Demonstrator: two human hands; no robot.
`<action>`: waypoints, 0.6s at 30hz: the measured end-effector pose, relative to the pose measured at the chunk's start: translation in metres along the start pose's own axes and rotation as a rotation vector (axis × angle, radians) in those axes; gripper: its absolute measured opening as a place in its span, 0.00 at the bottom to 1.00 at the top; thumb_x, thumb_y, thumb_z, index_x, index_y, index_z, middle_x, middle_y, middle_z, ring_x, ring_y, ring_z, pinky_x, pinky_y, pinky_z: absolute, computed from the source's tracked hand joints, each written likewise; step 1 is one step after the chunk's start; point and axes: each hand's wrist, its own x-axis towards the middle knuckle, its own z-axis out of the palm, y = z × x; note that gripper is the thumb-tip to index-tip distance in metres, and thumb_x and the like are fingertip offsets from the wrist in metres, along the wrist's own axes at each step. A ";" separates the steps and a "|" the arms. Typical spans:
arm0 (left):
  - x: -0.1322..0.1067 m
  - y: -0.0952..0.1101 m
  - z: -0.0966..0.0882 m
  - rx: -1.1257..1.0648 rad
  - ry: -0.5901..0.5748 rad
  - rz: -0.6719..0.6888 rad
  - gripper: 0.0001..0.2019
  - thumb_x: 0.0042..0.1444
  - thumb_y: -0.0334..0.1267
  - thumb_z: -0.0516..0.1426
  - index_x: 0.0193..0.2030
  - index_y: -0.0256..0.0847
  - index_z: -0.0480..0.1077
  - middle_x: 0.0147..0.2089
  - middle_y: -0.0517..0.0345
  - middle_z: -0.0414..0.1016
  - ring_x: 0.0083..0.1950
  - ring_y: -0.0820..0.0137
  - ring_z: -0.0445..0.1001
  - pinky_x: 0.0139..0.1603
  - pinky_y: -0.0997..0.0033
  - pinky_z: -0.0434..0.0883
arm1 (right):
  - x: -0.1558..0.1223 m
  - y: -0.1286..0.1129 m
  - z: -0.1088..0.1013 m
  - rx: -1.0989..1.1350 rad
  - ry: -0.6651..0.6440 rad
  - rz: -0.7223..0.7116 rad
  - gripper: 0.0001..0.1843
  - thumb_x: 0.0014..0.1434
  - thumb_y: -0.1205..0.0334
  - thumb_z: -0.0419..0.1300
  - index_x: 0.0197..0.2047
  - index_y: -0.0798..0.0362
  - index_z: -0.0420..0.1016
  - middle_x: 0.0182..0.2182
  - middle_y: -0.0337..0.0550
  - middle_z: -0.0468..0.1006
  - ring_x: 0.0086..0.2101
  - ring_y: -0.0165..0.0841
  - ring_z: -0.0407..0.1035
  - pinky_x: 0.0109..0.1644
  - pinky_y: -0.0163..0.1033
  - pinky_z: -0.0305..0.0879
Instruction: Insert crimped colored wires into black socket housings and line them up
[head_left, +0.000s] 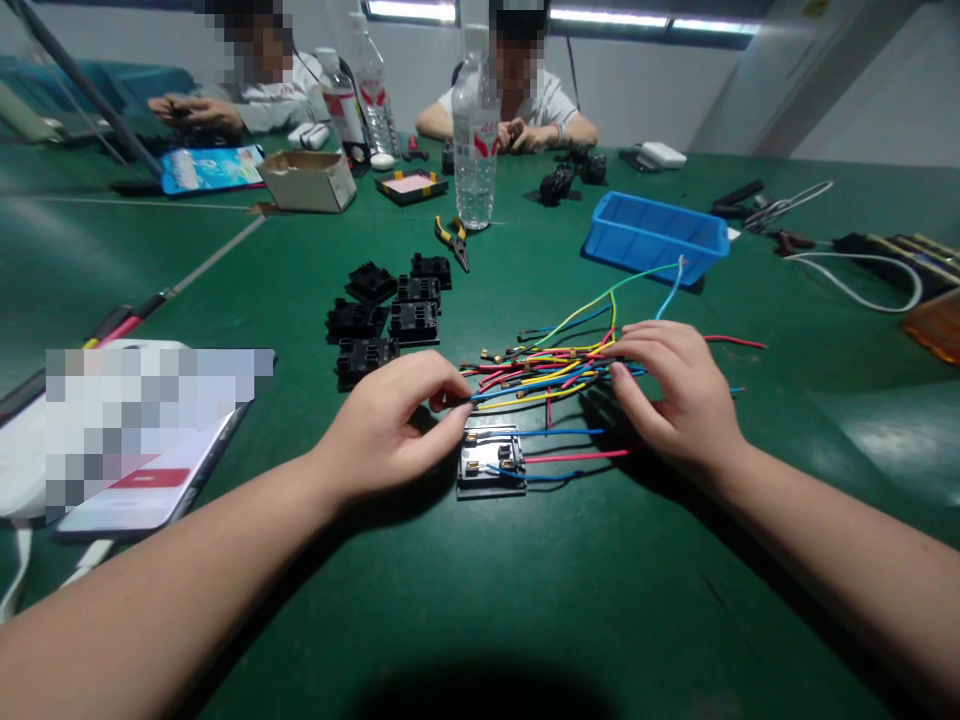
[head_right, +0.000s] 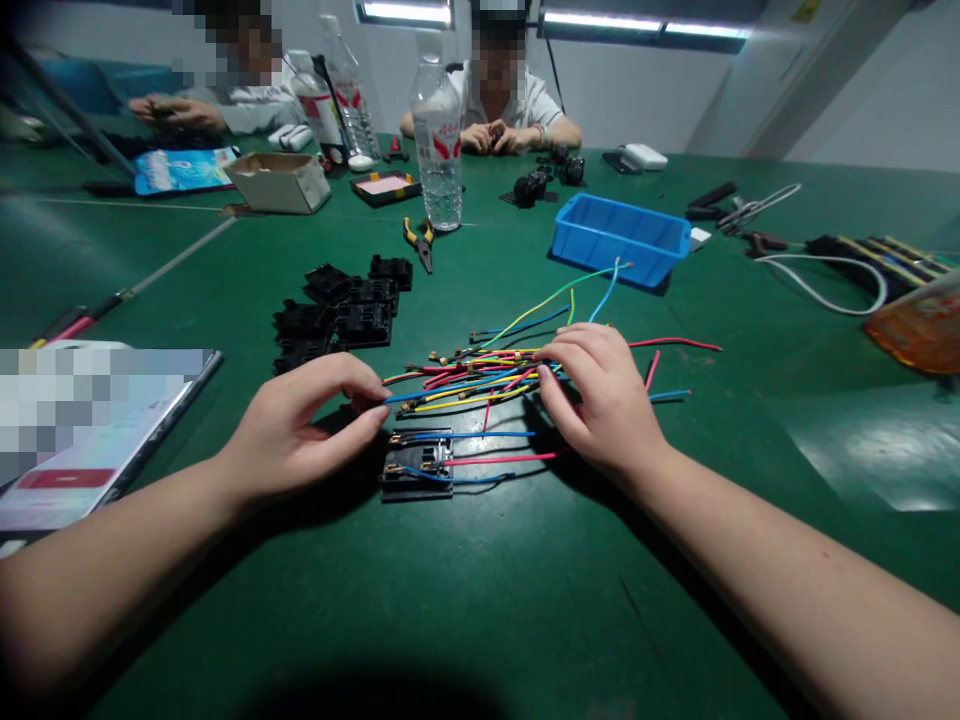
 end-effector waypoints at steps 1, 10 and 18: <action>0.000 0.000 0.000 0.002 -0.006 -0.005 0.02 0.57 0.31 0.55 0.34 0.37 0.68 0.32 0.57 0.72 0.32 0.72 0.70 0.35 0.71 0.70 | 0.000 -0.001 -0.001 -0.010 0.000 -0.007 0.09 0.59 0.67 0.56 0.45 0.50 0.71 0.39 0.49 0.77 0.45 0.42 0.70 0.52 0.52 0.65; 0.002 0.001 0.001 0.007 -0.013 -0.029 0.03 0.58 0.33 0.54 0.36 0.37 0.69 0.32 0.57 0.73 0.33 0.71 0.71 0.35 0.71 0.70 | -0.002 -0.006 -0.008 -0.129 -0.043 -0.012 0.10 0.58 0.67 0.56 0.44 0.48 0.70 0.37 0.46 0.78 0.40 0.41 0.70 0.48 0.51 0.60; 0.002 -0.001 -0.001 0.017 -0.020 -0.050 0.05 0.59 0.34 0.53 0.36 0.36 0.69 0.32 0.57 0.73 0.33 0.72 0.71 0.35 0.73 0.70 | -0.004 -0.008 -0.013 -0.195 -0.043 -0.237 0.11 0.55 0.69 0.55 0.42 0.50 0.71 0.24 0.41 0.73 0.28 0.36 0.64 0.36 0.46 0.58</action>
